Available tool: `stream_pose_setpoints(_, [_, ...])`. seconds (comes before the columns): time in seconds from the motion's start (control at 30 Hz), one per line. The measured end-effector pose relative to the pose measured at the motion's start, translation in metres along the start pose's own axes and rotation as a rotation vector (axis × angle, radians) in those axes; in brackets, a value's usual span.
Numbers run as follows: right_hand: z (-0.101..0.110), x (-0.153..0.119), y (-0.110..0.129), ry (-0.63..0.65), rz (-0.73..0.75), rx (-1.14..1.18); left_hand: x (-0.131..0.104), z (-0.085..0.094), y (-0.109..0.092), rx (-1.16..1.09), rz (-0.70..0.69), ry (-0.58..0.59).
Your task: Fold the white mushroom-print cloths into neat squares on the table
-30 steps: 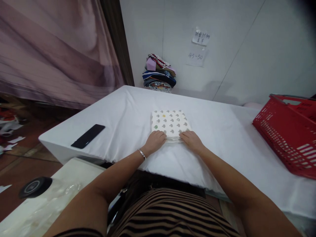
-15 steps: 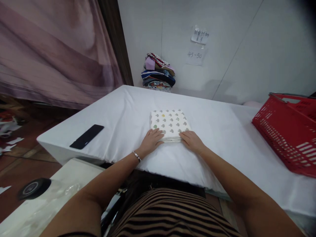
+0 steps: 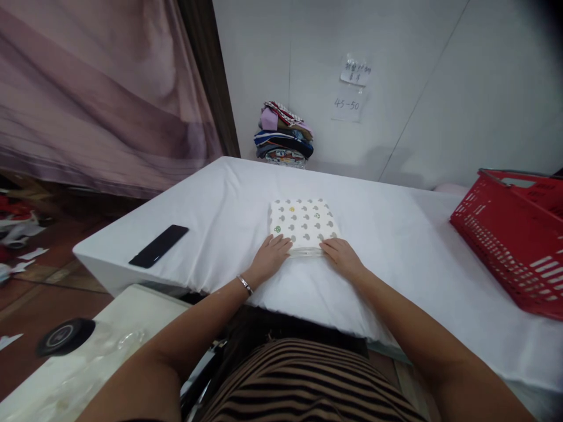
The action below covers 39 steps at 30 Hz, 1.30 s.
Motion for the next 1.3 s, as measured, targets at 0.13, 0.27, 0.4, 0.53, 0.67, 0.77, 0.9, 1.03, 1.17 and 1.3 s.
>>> stream_pose_setpoints(0.13, [-0.001, 0.001, 0.000, -0.018, -0.004, -0.006, 0.006, 0.010, -0.015, -0.004, -0.010, -0.047])
stream_pose_setpoints(0.27, [-0.003, -0.006, 0.002, -0.044, -0.012, 0.030, 0.008, -0.002, -0.025, -0.006, -0.061, -0.009])
stream_pose_setpoints(0.4, [0.000, -0.011, 0.003, -0.054, -0.097, 0.160, 0.002, -0.019, -0.020, -0.016, -0.053, 0.014])
stream_pose_setpoints(0.53, [0.011, 0.014, 0.006, -0.097, -0.195, 0.256, -0.001, -0.023, -0.020, -0.032, -0.042, 0.008])
stream_pose_setpoints(0.67, [0.005, 0.053, 0.003, -0.066, -0.215, 0.199, -0.001, -0.023, -0.021, -0.056, -0.038, 0.003])
stream_pose_setpoints(0.77, [-0.021, 0.058, -0.021, 0.053, -0.389, 0.070, -0.004, -0.022, -0.022, -0.069, -0.047, 0.001])
stream_pose_setpoints(0.9, [-0.046, 0.045, -0.040, 0.136, -0.498, 0.027, -0.006, -0.011, -0.025, -0.124, -0.038, -0.004])
stream_pose_setpoints(1.03, [-0.049, 0.041, -0.039, 0.164, -0.497, 0.038, 0.015, 0.007, -0.014, -0.222, 0.035, -0.019])
stream_pose_setpoints(1.17, [-0.048, 0.042, -0.039, 0.173, -0.507, 0.027, 0.044, 0.008, 0.020, -0.190, 0.260, -0.050])
stream_pose_setpoints(1.3, [-0.048, 0.045, -0.043, 0.197, -0.511, 0.026, 0.051, -0.024, 0.040, -0.155, 0.382, 0.086])
Point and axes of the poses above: each hand's wrist, its own x-axis towards the middle knuckle, its own z-axis out of the back of the hand, y = z × x, the point moved 7 cm from there along x, towards the middle knuckle, and after that the axes turned 4 degrees about -z, right-handed, at the moved point
